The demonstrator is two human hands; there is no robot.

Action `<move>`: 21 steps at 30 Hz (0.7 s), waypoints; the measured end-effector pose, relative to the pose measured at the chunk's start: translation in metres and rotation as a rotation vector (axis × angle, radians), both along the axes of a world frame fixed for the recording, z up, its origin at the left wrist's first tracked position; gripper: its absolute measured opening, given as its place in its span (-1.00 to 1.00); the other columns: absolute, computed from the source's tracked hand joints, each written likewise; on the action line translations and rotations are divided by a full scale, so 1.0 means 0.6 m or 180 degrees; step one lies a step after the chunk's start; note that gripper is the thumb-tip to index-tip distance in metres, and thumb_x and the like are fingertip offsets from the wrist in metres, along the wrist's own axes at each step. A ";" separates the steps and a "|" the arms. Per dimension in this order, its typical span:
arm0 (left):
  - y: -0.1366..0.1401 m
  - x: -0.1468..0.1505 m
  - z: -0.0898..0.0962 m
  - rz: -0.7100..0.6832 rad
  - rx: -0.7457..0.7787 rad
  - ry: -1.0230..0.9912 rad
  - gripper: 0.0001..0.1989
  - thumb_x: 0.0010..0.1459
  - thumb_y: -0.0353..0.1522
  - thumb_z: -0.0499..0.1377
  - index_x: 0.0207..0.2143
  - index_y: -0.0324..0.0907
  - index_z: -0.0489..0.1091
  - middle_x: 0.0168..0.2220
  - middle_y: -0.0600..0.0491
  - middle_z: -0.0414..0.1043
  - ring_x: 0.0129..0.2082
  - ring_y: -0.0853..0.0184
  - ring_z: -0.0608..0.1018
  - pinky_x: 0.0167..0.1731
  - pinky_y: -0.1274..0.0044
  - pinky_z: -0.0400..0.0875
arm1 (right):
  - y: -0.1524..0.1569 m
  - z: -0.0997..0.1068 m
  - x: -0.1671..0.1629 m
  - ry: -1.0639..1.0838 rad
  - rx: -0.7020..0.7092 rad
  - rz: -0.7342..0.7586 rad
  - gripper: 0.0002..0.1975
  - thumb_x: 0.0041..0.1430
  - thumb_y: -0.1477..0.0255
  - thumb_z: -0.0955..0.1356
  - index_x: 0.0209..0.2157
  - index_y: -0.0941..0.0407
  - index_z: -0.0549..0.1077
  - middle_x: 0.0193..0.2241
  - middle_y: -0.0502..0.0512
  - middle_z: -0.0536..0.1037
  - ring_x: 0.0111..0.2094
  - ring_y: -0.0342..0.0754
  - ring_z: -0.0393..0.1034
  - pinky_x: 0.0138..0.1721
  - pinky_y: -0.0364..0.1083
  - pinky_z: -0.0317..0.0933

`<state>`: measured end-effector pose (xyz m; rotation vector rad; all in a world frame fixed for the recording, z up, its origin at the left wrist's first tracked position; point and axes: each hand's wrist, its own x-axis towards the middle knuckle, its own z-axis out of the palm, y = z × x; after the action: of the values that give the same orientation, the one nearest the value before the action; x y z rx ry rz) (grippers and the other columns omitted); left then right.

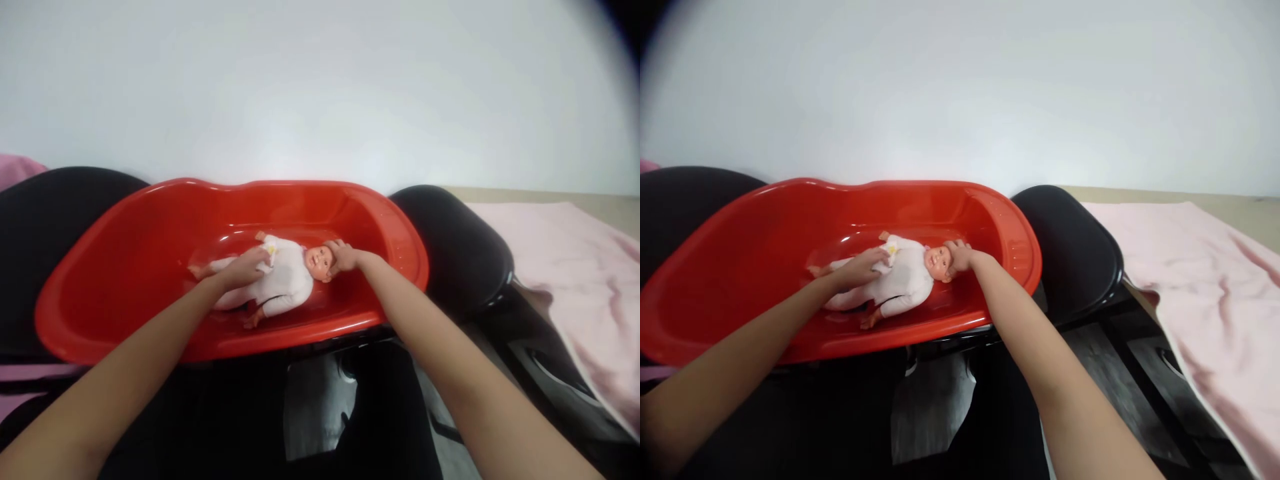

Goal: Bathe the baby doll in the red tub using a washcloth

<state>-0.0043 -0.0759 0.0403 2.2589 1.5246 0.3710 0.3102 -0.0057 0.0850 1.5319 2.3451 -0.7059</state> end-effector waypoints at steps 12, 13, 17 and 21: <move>-0.004 -0.003 -0.031 0.0415 0.0119 0.1003 -0.57 0.25 -0.21 0.02 0.13 -0.15 0.26 0.04 -0.12 0.35 -0.01 0.09 0.42 0.00 0.33 0.27 | -0.004 0.007 -0.002 0.0054 -0.0073 -0.0033 0.13 -0.29 0.17 0.57 0.30 -0.01 0.02 0.24 0.21 0.06 0.27 0.31 -0.02 0.23 0.11 0.03; -0.007 -0.006 -0.038 0.0517 0.0182 0.1115 -0.55 0.28 -0.20 -0.02 0.16 -0.15 0.23 0.08 -0.15 0.32 0.03 0.06 0.39 0.03 0.29 0.25 | -0.004 0.006 -0.002 0.0058 -0.0073 -0.0040 0.13 -0.29 0.17 0.57 0.29 -0.01 0.03 0.24 0.22 0.07 0.26 0.32 -0.01 0.22 0.12 0.03; -0.009 -0.034 -0.070 0.0932 0.0106 0.1244 -0.49 0.35 -0.15 -0.16 0.26 -0.12 0.15 0.14 -0.17 0.27 0.11 0.03 0.34 0.07 0.24 0.20 | -0.004 0.006 -0.001 0.0071 -0.0086 -0.0043 0.12 -0.29 0.18 0.57 0.29 -0.01 0.04 0.24 0.23 0.06 0.26 0.32 0.00 0.22 0.13 0.04; -0.010 -0.065 -0.083 0.1043 -0.0035 0.1156 -0.48 0.35 -0.20 -0.17 0.29 -0.14 0.12 0.13 -0.20 0.29 0.09 0.04 0.36 0.03 0.26 0.25 | -0.004 0.005 0.000 0.0053 -0.0107 -0.0022 0.09 -0.26 0.18 0.55 0.29 -0.01 0.04 0.26 0.22 0.04 0.27 0.34 -0.03 0.23 0.14 0.04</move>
<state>-0.0434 -0.0818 -0.0093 2.1501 2.0833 0.0363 0.3102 -0.0079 0.0880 1.5265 2.3288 -0.7587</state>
